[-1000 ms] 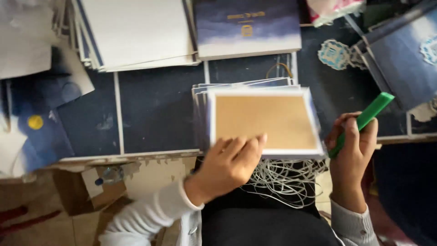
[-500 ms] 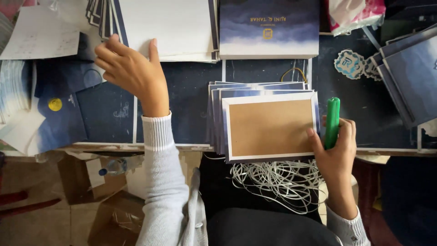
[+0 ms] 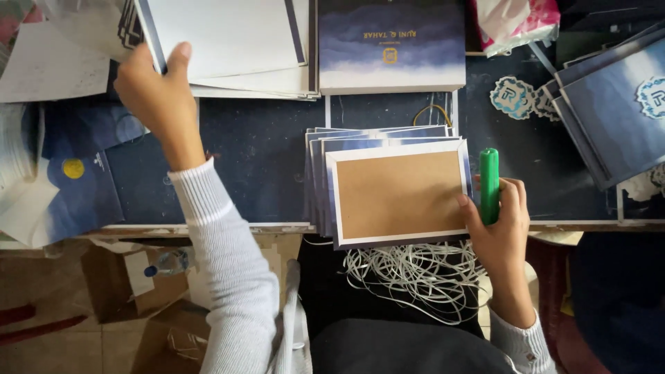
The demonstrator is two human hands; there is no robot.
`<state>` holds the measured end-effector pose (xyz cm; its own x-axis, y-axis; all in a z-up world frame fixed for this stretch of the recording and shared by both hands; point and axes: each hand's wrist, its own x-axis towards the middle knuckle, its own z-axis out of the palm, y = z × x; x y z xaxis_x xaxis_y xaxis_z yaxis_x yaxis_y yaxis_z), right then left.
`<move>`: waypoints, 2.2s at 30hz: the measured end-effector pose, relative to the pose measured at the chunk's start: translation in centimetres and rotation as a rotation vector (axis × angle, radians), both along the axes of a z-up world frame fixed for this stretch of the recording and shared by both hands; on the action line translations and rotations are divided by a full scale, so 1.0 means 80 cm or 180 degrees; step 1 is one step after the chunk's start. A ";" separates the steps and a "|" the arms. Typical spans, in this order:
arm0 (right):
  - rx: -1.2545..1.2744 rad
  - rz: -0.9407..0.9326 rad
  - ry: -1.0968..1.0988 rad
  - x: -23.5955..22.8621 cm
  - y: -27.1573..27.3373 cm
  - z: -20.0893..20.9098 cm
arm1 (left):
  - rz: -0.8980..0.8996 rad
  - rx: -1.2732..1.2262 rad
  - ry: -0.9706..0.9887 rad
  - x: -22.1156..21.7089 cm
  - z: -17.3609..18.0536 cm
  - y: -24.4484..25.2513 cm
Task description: The person repeatedly picks up small blue cards from a table, wipes their surfaces with a green marker, and places them back down. The action is performed one at a time in a repetitive loop.
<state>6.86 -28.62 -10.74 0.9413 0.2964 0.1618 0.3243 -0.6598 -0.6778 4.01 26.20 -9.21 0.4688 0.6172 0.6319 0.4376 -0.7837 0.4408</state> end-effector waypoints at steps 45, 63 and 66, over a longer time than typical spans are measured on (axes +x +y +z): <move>0.2697 0.0715 0.2164 -0.075 0.063 0.138 | -0.2779 -0.3897 0.0534 -0.153 0.044 -0.345; -0.2031 0.0627 0.2748 -0.136 -0.160 -0.096 | -0.1468 -0.2291 -0.3007 -0.248 0.071 -0.073; -0.2798 0.1380 0.2857 -0.138 -0.178 -0.090 | -0.0422 -0.3266 -0.3701 -0.251 0.047 -0.052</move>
<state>-4.21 -42.89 -17.92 0.4236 0.2831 -0.8605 0.2856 -0.9432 -0.1698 -16.09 22.04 -5.47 0.1227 0.9922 0.0218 -0.5582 0.0509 0.8281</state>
